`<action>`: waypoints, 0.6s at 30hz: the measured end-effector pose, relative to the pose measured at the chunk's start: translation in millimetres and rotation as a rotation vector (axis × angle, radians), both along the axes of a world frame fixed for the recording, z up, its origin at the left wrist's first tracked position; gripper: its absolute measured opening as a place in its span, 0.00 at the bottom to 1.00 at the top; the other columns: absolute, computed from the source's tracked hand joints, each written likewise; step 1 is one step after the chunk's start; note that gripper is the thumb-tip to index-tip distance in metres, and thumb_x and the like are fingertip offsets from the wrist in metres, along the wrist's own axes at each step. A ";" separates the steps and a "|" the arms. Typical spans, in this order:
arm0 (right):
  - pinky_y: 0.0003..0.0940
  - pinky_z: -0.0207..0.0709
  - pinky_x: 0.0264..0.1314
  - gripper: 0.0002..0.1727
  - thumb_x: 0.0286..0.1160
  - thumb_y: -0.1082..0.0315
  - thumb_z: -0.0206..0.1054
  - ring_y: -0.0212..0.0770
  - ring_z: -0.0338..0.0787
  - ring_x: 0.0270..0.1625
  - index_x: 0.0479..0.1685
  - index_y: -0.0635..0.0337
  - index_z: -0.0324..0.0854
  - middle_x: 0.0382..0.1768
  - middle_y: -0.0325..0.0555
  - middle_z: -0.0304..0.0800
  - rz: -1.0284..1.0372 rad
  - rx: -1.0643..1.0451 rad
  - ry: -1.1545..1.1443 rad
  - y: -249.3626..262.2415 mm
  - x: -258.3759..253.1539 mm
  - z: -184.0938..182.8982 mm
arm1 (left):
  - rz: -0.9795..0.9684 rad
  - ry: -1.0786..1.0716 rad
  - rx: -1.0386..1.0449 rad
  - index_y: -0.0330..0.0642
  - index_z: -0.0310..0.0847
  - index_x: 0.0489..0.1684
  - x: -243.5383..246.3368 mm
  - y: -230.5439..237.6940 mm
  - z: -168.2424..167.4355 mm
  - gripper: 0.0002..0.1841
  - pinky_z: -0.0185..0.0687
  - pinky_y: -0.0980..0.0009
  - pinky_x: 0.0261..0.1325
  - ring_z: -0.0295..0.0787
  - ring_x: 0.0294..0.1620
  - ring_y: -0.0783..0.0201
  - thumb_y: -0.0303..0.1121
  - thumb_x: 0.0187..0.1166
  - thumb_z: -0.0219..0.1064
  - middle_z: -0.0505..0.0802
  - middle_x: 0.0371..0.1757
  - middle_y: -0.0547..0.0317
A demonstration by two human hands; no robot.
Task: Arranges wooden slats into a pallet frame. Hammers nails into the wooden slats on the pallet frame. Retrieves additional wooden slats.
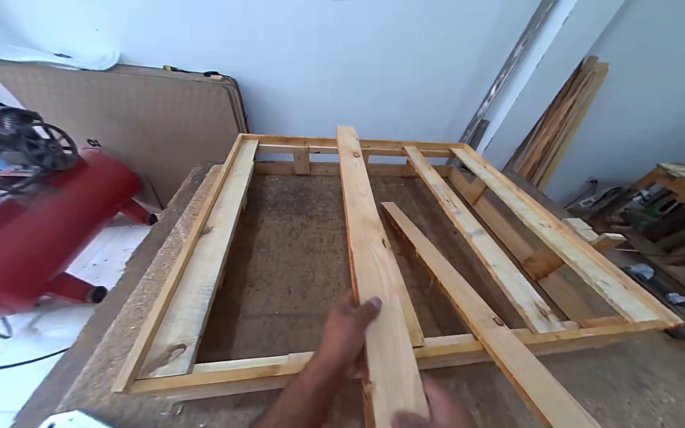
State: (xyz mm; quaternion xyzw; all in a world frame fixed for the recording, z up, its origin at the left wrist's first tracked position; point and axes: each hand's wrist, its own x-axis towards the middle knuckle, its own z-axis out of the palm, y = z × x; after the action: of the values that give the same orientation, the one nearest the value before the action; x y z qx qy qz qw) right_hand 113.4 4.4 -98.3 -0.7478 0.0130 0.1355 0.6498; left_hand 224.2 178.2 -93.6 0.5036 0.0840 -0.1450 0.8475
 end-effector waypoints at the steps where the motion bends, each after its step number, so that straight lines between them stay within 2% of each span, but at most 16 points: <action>1: 0.47 0.94 0.54 0.30 0.64 0.57 0.81 0.42 0.97 0.48 0.63 0.64 0.80 0.46 0.46 0.97 0.015 0.000 -0.001 15.7 21.2 -3.4 | 0.035 0.006 0.025 0.31 0.73 0.69 16.5 13.5 -3.3 0.17 0.96 0.52 0.47 0.97 0.42 0.48 0.32 0.89 0.60 0.94 0.45 0.38; 4: 0.45 0.95 0.54 0.35 0.57 0.47 0.84 0.41 0.97 0.48 0.62 0.60 0.83 0.46 0.43 0.97 0.056 0.048 0.022 57.1 77.2 -15.5 | 0.108 0.016 0.078 0.33 0.76 0.67 59.9 53.5 -16.0 0.17 0.95 0.53 0.42 0.96 0.38 0.47 0.35 0.88 0.63 0.94 0.43 0.37; 10: 0.40 0.94 0.56 0.29 0.64 0.52 0.80 0.38 0.97 0.49 0.60 0.61 0.83 0.46 0.43 0.97 0.101 0.038 0.057 121.4 140.4 -39.2 | 0.116 0.076 0.189 0.38 0.74 0.69 113.1 115.4 -41.1 0.18 0.94 0.56 0.40 0.96 0.37 0.52 0.39 0.89 0.61 0.95 0.44 0.42; 12: 0.40 0.92 0.57 0.28 0.68 0.50 0.78 0.37 0.96 0.49 0.61 0.60 0.83 0.46 0.43 0.96 0.111 -0.087 0.077 136.7 156.8 -49.0 | 0.094 0.084 0.203 0.36 0.73 0.71 131.3 131.1 -57.7 0.19 0.94 0.53 0.45 0.96 0.42 0.50 0.39 0.90 0.60 0.94 0.47 0.40; 14: 0.45 0.89 0.55 0.29 0.72 0.44 0.76 0.40 0.95 0.47 0.59 0.59 0.83 0.43 0.47 0.94 0.154 -0.290 0.117 146.8 165.2 -61.6 | 0.073 0.084 0.252 0.37 0.73 0.74 143.2 142.3 -79.8 0.21 0.93 0.53 0.49 0.96 0.45 0.52 0.40 0.90 0.60 0.94 0.50 0.42; 15: 0.50 0.89 0.56 0.31 0.75 0.41 0.73 0.44 0.95 0.48 0.62 0.59 0.82 0.45 0.49 0.94 0.200 -0.373 0.140 148.9 166.7 -70.6 | 0.056 0.096 0.300 0.38 0.72 0.76 145.9 146.6 -90.3 0.22 0.93 0.52 0.52 0.95 0.48 0.52 0.41 0.89 0.61 0.94 0.52 0.43; 16: 0.54 0.88 0.58 0.33 0.78 0.40 0.69 0.48 0.94 0.50 0.66 0.60 0.80 0.48 0.53 0.93 0.246 -0.411 0.168 149.2 166.9 -81.0 | 0.039 0.117 0.354 0.38 0.72 0.78 146.5 149.3 -98.8 0.24 0.92 0.51 0.56 0.94 0.51 0.51 0.41 0.88 0.63 0.93 0.55 0.42; 18: 0.55 0.88 0.60 0.33 0.84 0.38 0.60 0.48 0.94 0.53 0.71 0.59 0.76 0.51 0.54 0.92 0.315 -0.423 0.199 146.7 162.8 -96.9 | 0.027 0.147 0.405 0.37 0.75 0.75 140.5 150.2 -111.5 0.24 0.93 0.52 0.55 0.95 0.50 0.53 0.43 0.86 0.65 0.94 0.55 0.44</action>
State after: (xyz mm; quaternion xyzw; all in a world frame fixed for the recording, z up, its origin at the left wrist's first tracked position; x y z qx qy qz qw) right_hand 276.2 151.1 -195.2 -0.8425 -0.0119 0.3021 0.4459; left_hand 364.7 328.5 -205.0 0.6506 0.1800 -0.1500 0.7224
